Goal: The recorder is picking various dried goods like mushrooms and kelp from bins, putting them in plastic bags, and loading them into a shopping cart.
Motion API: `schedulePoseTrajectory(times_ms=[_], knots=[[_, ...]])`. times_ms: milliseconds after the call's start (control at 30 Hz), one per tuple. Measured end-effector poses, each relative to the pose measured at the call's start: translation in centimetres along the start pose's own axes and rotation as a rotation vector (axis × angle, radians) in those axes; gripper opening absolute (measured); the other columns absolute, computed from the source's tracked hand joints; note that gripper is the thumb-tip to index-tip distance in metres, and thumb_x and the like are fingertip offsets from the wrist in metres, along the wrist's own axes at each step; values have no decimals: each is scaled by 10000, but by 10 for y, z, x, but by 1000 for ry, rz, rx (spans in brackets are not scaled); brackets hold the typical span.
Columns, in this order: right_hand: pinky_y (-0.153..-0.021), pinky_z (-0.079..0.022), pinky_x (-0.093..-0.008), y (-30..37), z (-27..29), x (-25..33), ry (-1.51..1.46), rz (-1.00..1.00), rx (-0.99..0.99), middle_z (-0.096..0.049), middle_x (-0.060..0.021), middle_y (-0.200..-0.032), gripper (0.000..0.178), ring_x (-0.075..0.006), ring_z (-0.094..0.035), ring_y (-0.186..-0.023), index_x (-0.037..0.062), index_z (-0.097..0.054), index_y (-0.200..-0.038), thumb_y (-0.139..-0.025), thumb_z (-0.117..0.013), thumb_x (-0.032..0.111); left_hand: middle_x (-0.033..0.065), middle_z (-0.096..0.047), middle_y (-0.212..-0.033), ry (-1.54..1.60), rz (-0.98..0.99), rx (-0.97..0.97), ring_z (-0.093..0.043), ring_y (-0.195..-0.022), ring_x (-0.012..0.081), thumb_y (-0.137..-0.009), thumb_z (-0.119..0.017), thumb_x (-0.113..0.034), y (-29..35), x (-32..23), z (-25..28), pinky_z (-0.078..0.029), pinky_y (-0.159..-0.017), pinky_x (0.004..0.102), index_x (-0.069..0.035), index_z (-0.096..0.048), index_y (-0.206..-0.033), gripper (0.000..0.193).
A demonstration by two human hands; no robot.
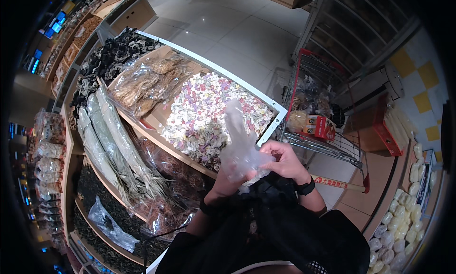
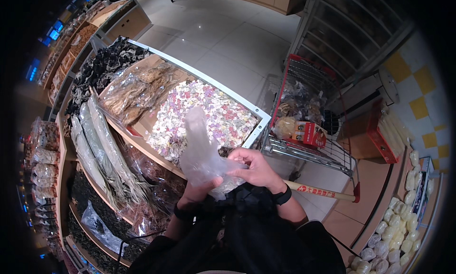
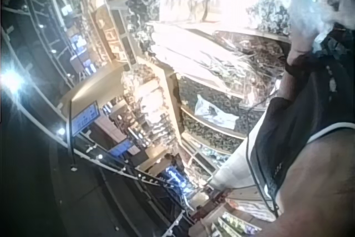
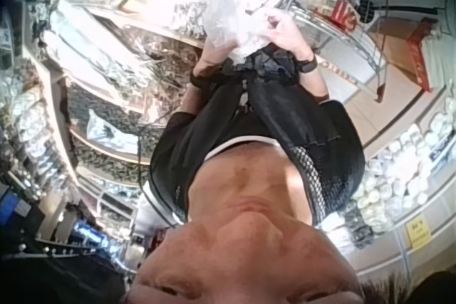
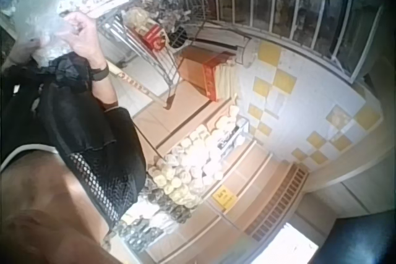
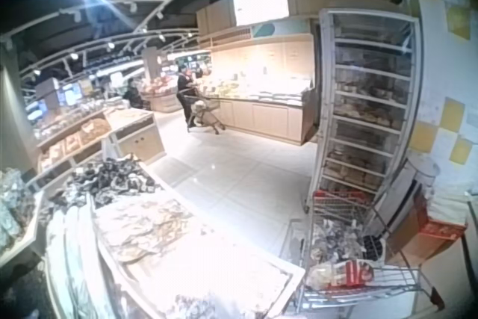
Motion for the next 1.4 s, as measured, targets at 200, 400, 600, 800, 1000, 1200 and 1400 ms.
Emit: schedulePoseTrajectory(times_ms=[200,400,600,800,1000,1200,1400], knots=[[-659,-433,-237,9,33,-10,-10,51,-225,-576,2,-806,165,-75,-530,-732,6,-590,-929,-840,-642,135,-25,-577,-785,0,-160,-72,-521,-726,56,-838,-652,-131,3,-5,24,-420,-652,215,-25,-594,-883,129],[-726,-444,-261,11,36,-24,-415,62,-102,-580,-47,-935,276,-129,-551,-810,14,-553,-1076,-874,-603,195,-16,-600,-802,40,-68,-51,-533,-728,60,-852,-639,-126,12,8,28,-428,-659,220,-28,-608,-826,106],[-898,-424,-316,5,6,20,297,213,-139,-607,-110,-1062,334,-206,-576,-961,-8,-575,-1152,-848,-582,128,60,-647,-926,-343,-508,34,-601,-851,137,-778,-673,-55,4,-41,-14,-470,-760,278,2,-643,-929,164],[-845,-445,-291,7,0,-1,183,9,72,-609,-74,-1033,299,-133,-558,-944,-16,-589,-1091,-808,-623,74,84,-630,-1032,-425,-512,-77,-584,-1000,226,-709,-731,-68,10,-34,3,-449,-856,353,-25,-629,-1033,342],[-812,-444,-273,2,-27,-10,-252,8,69,-582,-32,-1024,277,-106,-541,-925,10,-545,-1113,-844,-597,53,122,-517,-1227,-562,-466,379,-491,-1136,255,-723,-744,-106,10,-13,-24,-386,-966,372,-34,-493,-1236,576],[-835,-416,-251,-15,-45,-4,-199,1,9,-546,-4,-1023,285,-79,-503,-955,28,-495,-1147,-886,-582,102,108,-543,-1200,582,35,123,-509,-1106,205,-918,-486,-102,2,76,5,-395,-964,357,-3,-518,-1182,285],[-941,-376,-326,-27,5,-1,257,64,-10,-506,-77,-1190,682,-169,-469,-1120,19,-363,-1342,-820,-676,327,145,-605,-1095,105,158,191,-577,-1005,223,-973,-376,-192,4,28,23,-444,-917,334,48,-522,-1142,328]])
Point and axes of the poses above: each hand's wrist, its own y-axis away from the middle knuckle, its own z-axis out of the back of the hand, x = y × z, the point moved 10 cm from there along -y, towards the middle knuckle
